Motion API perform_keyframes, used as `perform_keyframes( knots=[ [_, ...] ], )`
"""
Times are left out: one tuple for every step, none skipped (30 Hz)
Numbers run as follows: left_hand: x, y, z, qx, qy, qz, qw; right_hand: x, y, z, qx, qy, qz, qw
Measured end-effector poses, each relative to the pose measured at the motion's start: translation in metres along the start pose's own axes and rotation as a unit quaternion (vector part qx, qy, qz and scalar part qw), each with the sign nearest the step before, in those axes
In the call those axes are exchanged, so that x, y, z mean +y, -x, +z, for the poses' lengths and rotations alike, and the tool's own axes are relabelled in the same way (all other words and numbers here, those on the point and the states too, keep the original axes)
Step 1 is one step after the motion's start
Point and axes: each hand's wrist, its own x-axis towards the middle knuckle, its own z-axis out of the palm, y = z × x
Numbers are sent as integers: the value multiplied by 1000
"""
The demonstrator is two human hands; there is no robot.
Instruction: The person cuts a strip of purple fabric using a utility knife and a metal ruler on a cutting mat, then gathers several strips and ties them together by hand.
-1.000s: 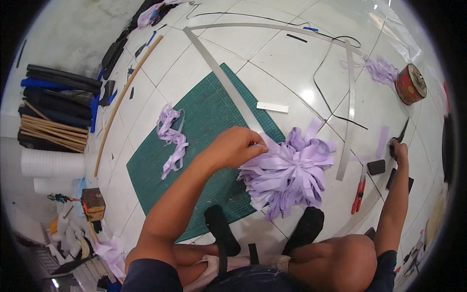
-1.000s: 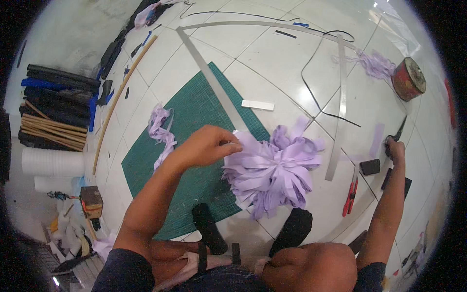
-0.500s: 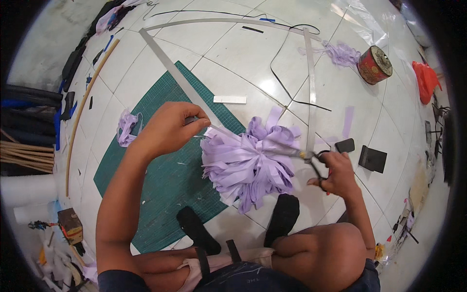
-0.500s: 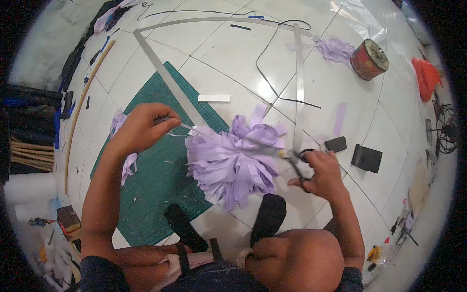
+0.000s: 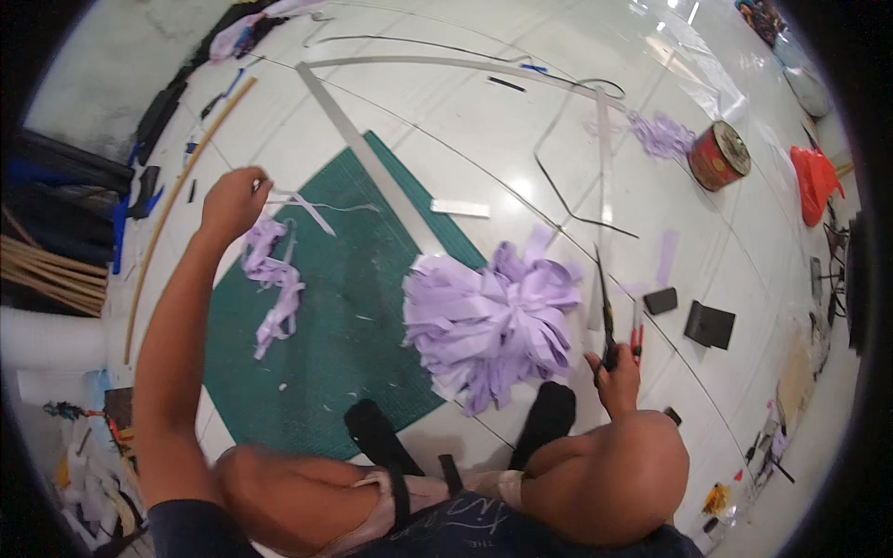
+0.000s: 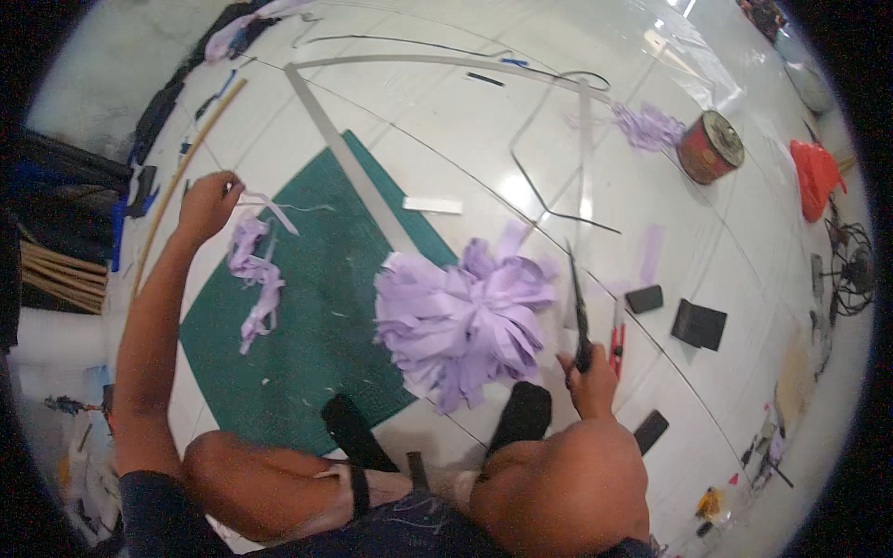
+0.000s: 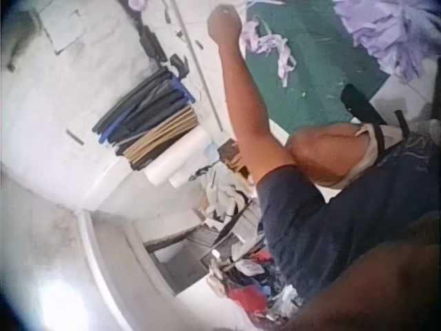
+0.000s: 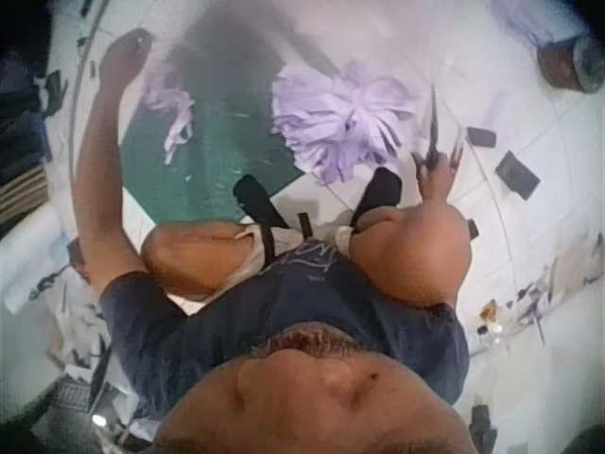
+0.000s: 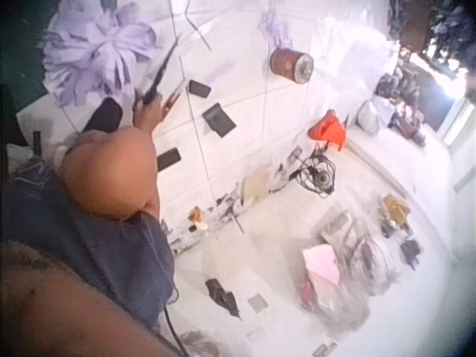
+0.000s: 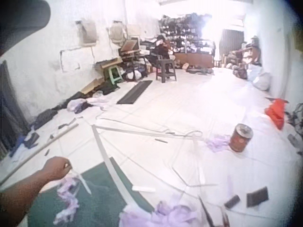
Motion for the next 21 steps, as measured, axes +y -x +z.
perform_keyframes(
  knots=[
    [-38,2,12,17,-25,-34,999,8,8,11,22,-5,14,1000],
    [-70,8,29,3,-30,-95,995,11,14,20,15,34,49,998],
    [-105,20,47,-24,-82,-97,992,12,20,28,14,28,54,998],
    [-131,29,64,-115,-84,-115,983,16,25,34,15,26,62,998],
    [-126,32,91,-176,-78,-124,973,26,27,35,19,15,55,998],
    [-127,35,113,-223,-58,-139,963,36,29,37,24,0,48,999],
    [-120,46,145,-189,35,-119,974,42,31,31,36,-4,50,998],
    [-119,55,164,-163,130,-50,977,44,31,34,42,-58,31,997],
    [-101,71,185,-242,170,-138,945,36,28,32,14,-19,78,997],
    [-89,80,201,-284,161,-93,941,51,26,39,13,-11,44,999],
    [-101,98,211,-320,132,-64,936,46,20,46,5,26,0,1000],
    [-125,113,222,-333,42,-95,937,21,12,41,-50,30,21,998],
    [-115,117,236,-335,66,-119,932,35,7,43,-48,31,33,998],
    [-123,121,236,-334,93,-113,931,28,3,36,-76,53,15,996],
    [-105,114,236,-350,130,-125,919,46,4,34,-70,70,-2,995],
    [-108,111,231,-322,123,-112,932,43,0,31,-107,97,44,988],
    [-111,109,231,-309,124,-105,937,37,-3,23,-154,121,55,979],
    [-114,107,233,-298,126,-98,941,27,-4,10,-198,148,61,967],
    [-123,102,230,-297,132,-99,940,14,-7,3,-210,167,58,961],
    [-128,99,231,-297,139,-103,939,1,-10,-7,-223,188,55,955],
    [-134,98,236,-293,121,-81,945,-15,-12,-17,-237,209,49,948]
  ],
)
